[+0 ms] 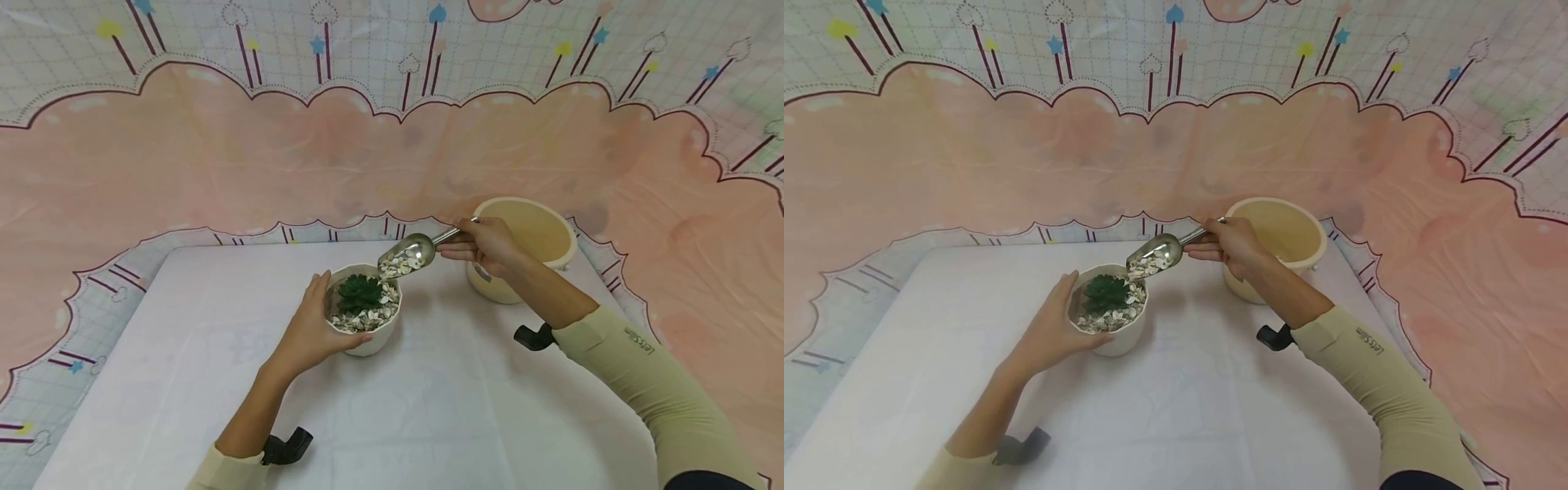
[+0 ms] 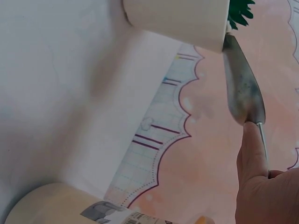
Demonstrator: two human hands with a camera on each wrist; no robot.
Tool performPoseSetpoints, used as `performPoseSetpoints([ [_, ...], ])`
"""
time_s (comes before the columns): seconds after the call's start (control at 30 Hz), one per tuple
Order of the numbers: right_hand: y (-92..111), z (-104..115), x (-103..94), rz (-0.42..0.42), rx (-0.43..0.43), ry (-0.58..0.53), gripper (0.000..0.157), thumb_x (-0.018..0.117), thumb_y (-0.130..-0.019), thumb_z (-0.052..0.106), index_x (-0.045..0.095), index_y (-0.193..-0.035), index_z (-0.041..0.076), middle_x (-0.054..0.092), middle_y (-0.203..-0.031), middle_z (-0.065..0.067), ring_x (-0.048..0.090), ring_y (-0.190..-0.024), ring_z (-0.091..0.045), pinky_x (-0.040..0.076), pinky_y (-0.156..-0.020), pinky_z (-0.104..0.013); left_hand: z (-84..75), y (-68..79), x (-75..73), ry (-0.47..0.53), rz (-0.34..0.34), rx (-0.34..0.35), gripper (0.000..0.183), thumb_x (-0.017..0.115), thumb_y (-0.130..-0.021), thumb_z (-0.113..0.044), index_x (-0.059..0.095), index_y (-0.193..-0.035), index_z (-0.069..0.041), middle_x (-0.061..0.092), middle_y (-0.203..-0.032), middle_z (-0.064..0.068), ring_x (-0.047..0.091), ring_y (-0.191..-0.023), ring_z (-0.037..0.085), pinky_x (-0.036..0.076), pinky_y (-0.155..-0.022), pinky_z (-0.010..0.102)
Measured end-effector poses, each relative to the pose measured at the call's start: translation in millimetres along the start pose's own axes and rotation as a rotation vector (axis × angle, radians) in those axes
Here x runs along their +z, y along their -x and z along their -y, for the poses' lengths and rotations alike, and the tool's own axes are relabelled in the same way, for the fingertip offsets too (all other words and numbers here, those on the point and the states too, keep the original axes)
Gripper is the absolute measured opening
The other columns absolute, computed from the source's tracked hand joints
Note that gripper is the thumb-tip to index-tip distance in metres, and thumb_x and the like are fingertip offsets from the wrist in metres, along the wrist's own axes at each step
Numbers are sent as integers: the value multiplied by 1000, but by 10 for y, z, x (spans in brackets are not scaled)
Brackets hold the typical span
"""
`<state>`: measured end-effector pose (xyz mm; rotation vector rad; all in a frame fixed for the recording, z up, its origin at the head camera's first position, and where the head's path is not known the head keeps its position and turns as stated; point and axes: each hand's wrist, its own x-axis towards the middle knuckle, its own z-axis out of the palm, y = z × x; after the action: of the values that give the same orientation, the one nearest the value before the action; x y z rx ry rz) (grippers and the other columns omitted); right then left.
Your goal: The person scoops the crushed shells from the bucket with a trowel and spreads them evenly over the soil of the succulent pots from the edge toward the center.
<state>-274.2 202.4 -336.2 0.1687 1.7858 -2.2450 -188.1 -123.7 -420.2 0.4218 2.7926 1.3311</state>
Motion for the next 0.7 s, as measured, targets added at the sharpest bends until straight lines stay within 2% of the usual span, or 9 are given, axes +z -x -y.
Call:
performPoseSetpoints([
  [0.1, 4, 4, -2, -1, -3, 2, 22, 44, -115, 12, 55, -116, -8, 76, -89, -20, 79, -78, -27, 61, -81, -36, -83, 47, 50, -3, -28, -62, 134, 95, -75, -49, 13, -165, 5, 12, -170, 29, 6, -157, 49, 24, -117, 70],
  [0.2, 13, 12, -1, -4, -7, 8, 22, 44, -115, 11, 55, -116, -7, 76, -89, -20, 79, -78, -27, 61, -80, -36, -135, 86, 132, -13, -84, -112, 139, 94, -73, -56, 10, -166, 4, 8, -170, 30, 6, -155, 54, 26, -116, 71],
  [0.37, 26, 22, -4, -5, -7, 6, 22, 44, -114, 11, 55, -118, -7, 76, -90, -20, 79, -78, -28, 61, -80, -36, -127, 90, 199, -28, -149, -98, 137, 95, -71, -54, 14, -166, 3, 13, -170, 29, 11, -155, 53, 29, -115, 70],
  [0.5, 47, 27, -3, -5, -7, 4, 21, 44, -114, 11, 55, -118, -7, 76, -90, -21, 79, -77, -28, 61, -79, -36, -75, 62, 181, -13, -135, -62, 133, 96, -72, -50, 18, -164, 6, 18, -168, 30, 15, -156, 49, 30, -116, 68],
  [0.7, 59, 26, -9, 10, -24, 12, 20, 44, -114, 10, 55, -119, -7, 76, -89, -20, 79, -77, -27, 61, -81, -36, -16, 14, 109, 4, -71, -19, 132, 97, -71, -48, 19, -164, 5, 19, -168, 29, 16, -156, 47, 29, -117, 67],
])
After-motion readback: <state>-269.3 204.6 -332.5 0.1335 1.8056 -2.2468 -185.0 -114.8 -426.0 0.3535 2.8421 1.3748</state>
